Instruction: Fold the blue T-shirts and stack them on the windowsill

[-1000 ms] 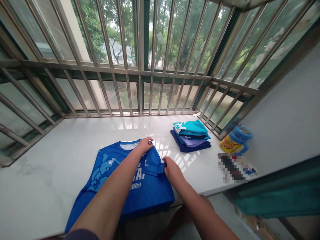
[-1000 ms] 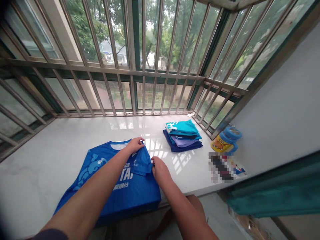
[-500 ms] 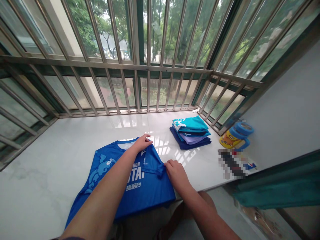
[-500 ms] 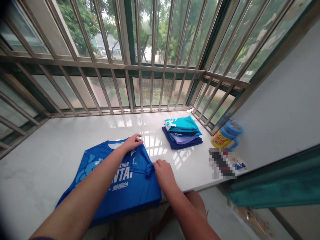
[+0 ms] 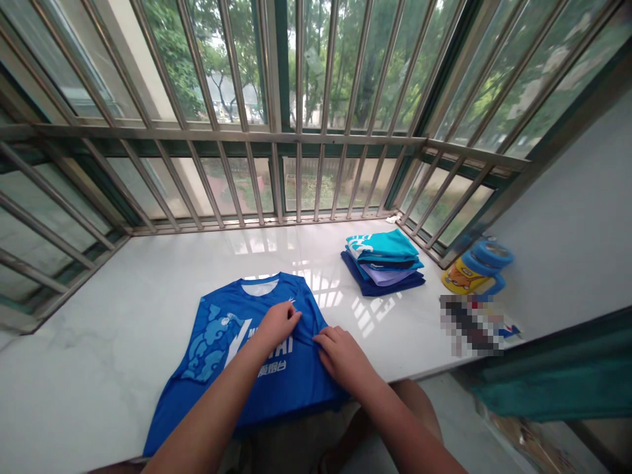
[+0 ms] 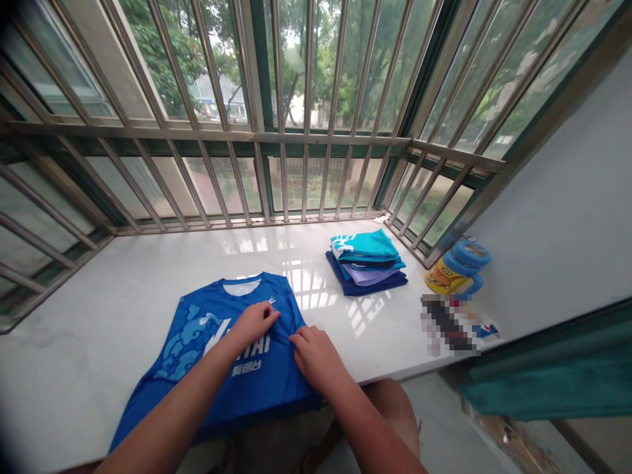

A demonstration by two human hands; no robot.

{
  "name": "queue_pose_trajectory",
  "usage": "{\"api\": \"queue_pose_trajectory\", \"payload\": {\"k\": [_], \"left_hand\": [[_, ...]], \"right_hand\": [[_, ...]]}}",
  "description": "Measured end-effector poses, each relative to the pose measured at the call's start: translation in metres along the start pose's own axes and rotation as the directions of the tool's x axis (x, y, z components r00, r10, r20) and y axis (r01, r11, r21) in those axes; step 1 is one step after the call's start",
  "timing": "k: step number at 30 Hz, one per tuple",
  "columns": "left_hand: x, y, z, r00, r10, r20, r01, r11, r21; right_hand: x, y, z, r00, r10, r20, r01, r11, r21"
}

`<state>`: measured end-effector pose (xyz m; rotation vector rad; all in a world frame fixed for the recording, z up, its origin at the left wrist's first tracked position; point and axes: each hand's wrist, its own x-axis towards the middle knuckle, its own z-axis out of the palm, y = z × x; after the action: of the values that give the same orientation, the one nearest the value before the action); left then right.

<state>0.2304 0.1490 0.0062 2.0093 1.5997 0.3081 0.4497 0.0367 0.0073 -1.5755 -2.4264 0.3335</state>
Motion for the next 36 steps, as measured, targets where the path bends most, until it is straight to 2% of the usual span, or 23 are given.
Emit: {"api": "queue_pose_trajectory", "payload": {"k": [2,5,8,11,14,17,19,22,27,30,32,34,36], "left_hand": [[-0.001,-0.004,-0.005,0.999,-0.009,-0.031,0.008,1.000,-0.028],[0.000,-0.015,-0.010,0.998,-0.043,-0.053,0.042,0.999,-0.029],[0.002,-0.027,-0.012,0.996,-0.077,-0.055,0.079,0.997,0.024],[0.007,-0.029,-0.012,0.994,-0.070,-0.082,0.078,0.992,0.102],[0.016,-0.020,-0.011,0.992,0.063,-0.106,-0.046,0.987,0.155],[0.030,-0.006,-0.002,0.971,0.233,-0.051,-0.221,0.960,0.170],[0.039,0.001,0.006,0.957,0.291,-0.007,-0.285,0.943,0.171],[0.051,0.007,0.019,0.951,0.310,0.015,-0.307,0.934,0.182],[0.058,0.012,0.032,0.953,0.301,-0.013,-0.293,0.935,0.200],[0.056,0.013,0.034,0.948,0.317,-0.034,-0.305,0.932,0.196],[0.053,0.012,0.035,0.942,0.333,-0.044,-0.319,0.928,0.190],[0.050,0.011,0.037,0.939,0.341,-0.041,-0.329,0.926,0.185],[0.048,0.011,0.039,0.938,0.347,-0.024,-0.337,0.924,0.180]], "right_hand": [[-0.008,0.000,-0.003,1.000,0.006,-0.029,-0.005,0.999,0.032],[-0.014,0.004,-0.005,0.991,0.124,-0.045,-0.124,0.992,-0.009],[-0.013,0.008,-0.006,0.970,0.241,-0.037,-0.242,0.969,-0.039],[-0.007,0.010,-0.008,0.958,0.288,-0.006,-0.288,0.955,-0.072],[-0.002,0.009,-0.009,0.955,0.297,0.017,-0.293,0.950,-0.110],[0.001,0.007,-0.008,0.958,0.287,-0.006,-0.285,0.951,-0.116],[0.003,0.006,-0.008,0.963,0.270,-0.012,-0.270,0.955,-0.120],[0.007,0.007,-0.009,0.962,0.274,-0.004,-0.271,0.950,-0.153],[0.009,0.015,-0.011,0.923,0.378,-0.074,-0.385,0.903,-0.192],[0.009,0.021,-0.010,0.958,0.270,-0.100,-0.285,0.941,-0.182],[0.008,0.025,-0.009,0.978,0.198,-0.071,-0.208,0.961,-0.183],[0.008,0.028,-0.009,0.976,0.215,-0.045,-0.220,0.959,-0.181],[0.008,0.030,-0.009,0.958,0.282,-0.051,-0.287,0.943,-0.169]]}}
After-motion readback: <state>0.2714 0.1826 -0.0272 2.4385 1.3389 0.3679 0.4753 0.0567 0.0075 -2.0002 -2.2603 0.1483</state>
